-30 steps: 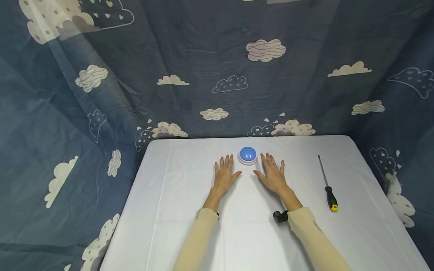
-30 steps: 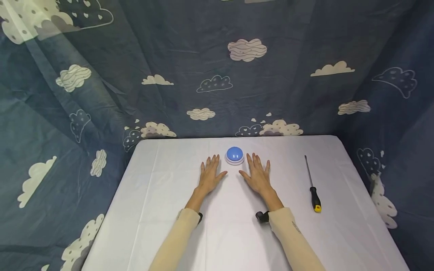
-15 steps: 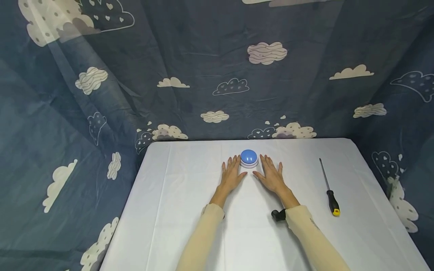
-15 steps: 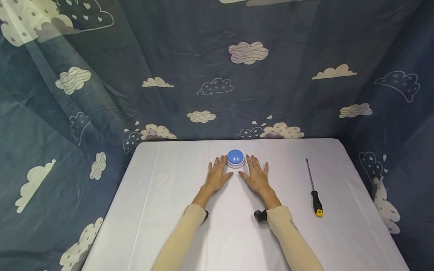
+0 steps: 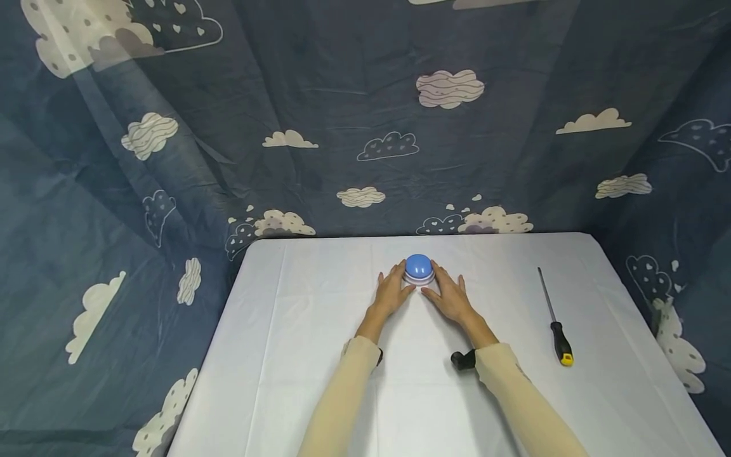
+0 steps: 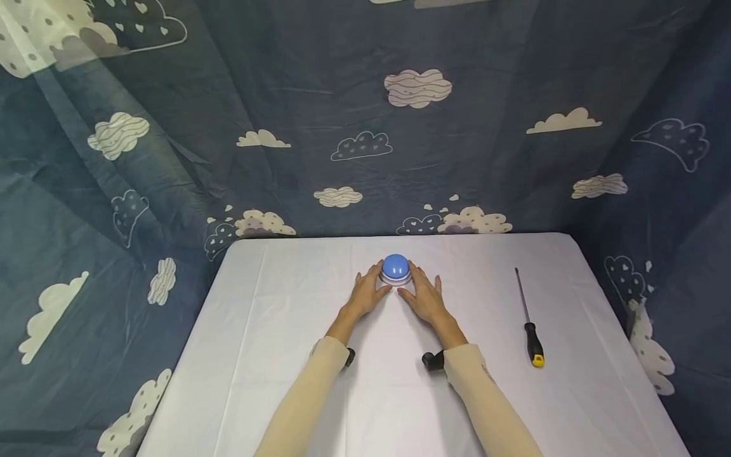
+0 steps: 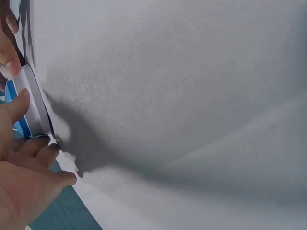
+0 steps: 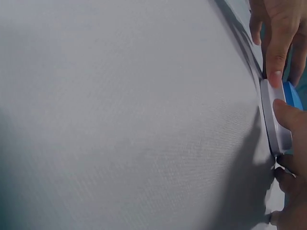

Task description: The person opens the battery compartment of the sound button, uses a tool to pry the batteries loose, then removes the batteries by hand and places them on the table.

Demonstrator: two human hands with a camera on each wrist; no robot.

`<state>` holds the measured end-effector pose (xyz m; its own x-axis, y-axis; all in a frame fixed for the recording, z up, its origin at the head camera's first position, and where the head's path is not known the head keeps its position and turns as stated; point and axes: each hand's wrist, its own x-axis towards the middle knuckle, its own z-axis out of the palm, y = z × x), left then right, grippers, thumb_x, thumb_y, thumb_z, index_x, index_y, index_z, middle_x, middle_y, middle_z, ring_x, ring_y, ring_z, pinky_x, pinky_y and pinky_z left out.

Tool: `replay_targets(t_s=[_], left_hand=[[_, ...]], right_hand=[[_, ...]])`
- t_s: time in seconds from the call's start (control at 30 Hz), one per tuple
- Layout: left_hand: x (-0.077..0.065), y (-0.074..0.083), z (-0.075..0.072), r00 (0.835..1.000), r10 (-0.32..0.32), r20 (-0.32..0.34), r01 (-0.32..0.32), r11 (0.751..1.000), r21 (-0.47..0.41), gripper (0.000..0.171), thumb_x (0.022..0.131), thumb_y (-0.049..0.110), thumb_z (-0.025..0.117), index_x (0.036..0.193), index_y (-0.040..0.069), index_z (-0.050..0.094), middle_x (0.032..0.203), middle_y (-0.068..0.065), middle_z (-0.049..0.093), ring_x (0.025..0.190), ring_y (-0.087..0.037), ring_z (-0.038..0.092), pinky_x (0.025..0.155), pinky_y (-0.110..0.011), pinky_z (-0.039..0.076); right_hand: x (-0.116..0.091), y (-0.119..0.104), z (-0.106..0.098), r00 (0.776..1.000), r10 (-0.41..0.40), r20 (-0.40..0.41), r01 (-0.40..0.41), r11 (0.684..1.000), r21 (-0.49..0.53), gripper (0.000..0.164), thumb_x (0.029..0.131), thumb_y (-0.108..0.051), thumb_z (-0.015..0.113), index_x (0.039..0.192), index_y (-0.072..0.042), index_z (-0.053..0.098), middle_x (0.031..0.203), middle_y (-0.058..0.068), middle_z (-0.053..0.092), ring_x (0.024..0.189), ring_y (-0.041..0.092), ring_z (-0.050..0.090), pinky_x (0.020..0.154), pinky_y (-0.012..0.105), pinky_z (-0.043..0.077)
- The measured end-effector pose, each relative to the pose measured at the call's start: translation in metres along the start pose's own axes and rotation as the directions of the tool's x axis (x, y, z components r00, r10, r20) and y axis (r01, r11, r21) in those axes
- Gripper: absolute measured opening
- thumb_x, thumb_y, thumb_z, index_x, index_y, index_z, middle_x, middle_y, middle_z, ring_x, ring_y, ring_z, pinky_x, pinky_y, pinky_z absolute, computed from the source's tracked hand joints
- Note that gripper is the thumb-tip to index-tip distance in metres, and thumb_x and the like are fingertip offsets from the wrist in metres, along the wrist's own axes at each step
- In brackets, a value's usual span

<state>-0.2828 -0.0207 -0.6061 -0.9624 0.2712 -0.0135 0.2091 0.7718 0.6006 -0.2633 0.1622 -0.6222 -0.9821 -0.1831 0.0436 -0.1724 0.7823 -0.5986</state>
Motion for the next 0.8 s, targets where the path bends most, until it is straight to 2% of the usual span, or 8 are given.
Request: replay_targets(t_s=[0.23, 0.37, 0.5, 0.63, 0.8], left_hand=[[0.002, 0.004, -0.004, 0.999, -0.004, -0.033, 0.003, 1.000, -0.021, 0.061, 0.100, 0.011, 0.065, 0.155, 0.001, 0.043, 0.157, -0.018, 0.050, 0.149, -0.033, 0.046, 0.126, -0.061, 0.027], [0.003, 0.007, -0.004, 0.999, -0.036, -0.016, 0.035, 0.998, -0.042, 0.062, 0.100, 0.013, 0.066, 0.155, 0.001, 0.042, 0.157, -0.018, 0.049, 0.149, -0.033, 0.045, 0.128, -0.058, 0.026], [0.004, 0.009, 0.001, 0.998, -0.060, -0.026, 0.059, 0.998, -0.030, 0.062, 0.098, 0.011, 0.068, 0.155, 0.002, 0.043, 0.156, -0.019, 0.050, 0.146, -0.034, 0.049, 0.126, -0.051, 0.034], [0.003, 0.011, 0.003, 0.995, -0.071, -0.072, 0.070, 0.997, -0.010, 0.063, 0.096, 0.016, 0.073, 0.153, 0.003, 0.047, 0.151, -0.020, 0.056, 0.137, -0.036, 0.058, 0.116, -0.047, 0.047], [-0.004, 0.014, -0.004, 0.992, -0.070, -0.101, 0.067, 0.997, -0.032, 0.064, 0.095, 0.028, 0.074, 0.149, 0.001, 0.053, 0.144, -0.019, 0.062, 0.130, -0.035, 0.064, 0.110, -0.046, 0.052]], right_hand=[[0.003, 0.000, -0.003, 1.000, 0.007, -0.030, -0.006, 1.000, 0.012, 0.079, 0.100, -0.030, 0.069, 0.160, 0.001, 0.029, 0.162, 0.026, 0.038, 0.151, 0.046, 0.037, 0.123, 0.074, 0.014], [0.009, 0.000, -0.002, 0.999, 0.002, -0.035, -0.002, 1.000, 0.003, 0.079, 0.099, -0.031, 0.070, 0.159, 0.003, 0.030, 0.160, 0.028, 0.040, 0.149, 0.047, 0.040, 0.122, 0.075, 0.017], [0.013, 0.000, 0.000, 0.999, 0.014, -0.052, -0.015, 1.000, -0.005, 0.078, 0.098, -0.031, 0.071, 0.157, 0.004, 0.033, 0.159, 0.028, 0.042, 0.147, 0.047, 0.042, 0.122, 0.074, 0.019], [0.011, -0.003, 0.000, 0.997, 0.022, -0.074, -0.020, 1.000, 0.024, 0.078, 0.096, -0.030, 0.073, 0.156, 0.005, 0.037, 0.157, 0.028, 0.045, 0.144, 0.047, 0.045, 0.122, 0.071, 0.024], [0.004, -0.008, -0.007, 0.999, 0.017, -0.048, -0.012, 0.995, 0.103, 0.077, 0.098, -0.030, 0.072, 0.158, 0.002, 0.035, 0.158, 0.028, 0.043, 0.145, 0.048, 0.044, 0.122, 0.063, 0.032]])
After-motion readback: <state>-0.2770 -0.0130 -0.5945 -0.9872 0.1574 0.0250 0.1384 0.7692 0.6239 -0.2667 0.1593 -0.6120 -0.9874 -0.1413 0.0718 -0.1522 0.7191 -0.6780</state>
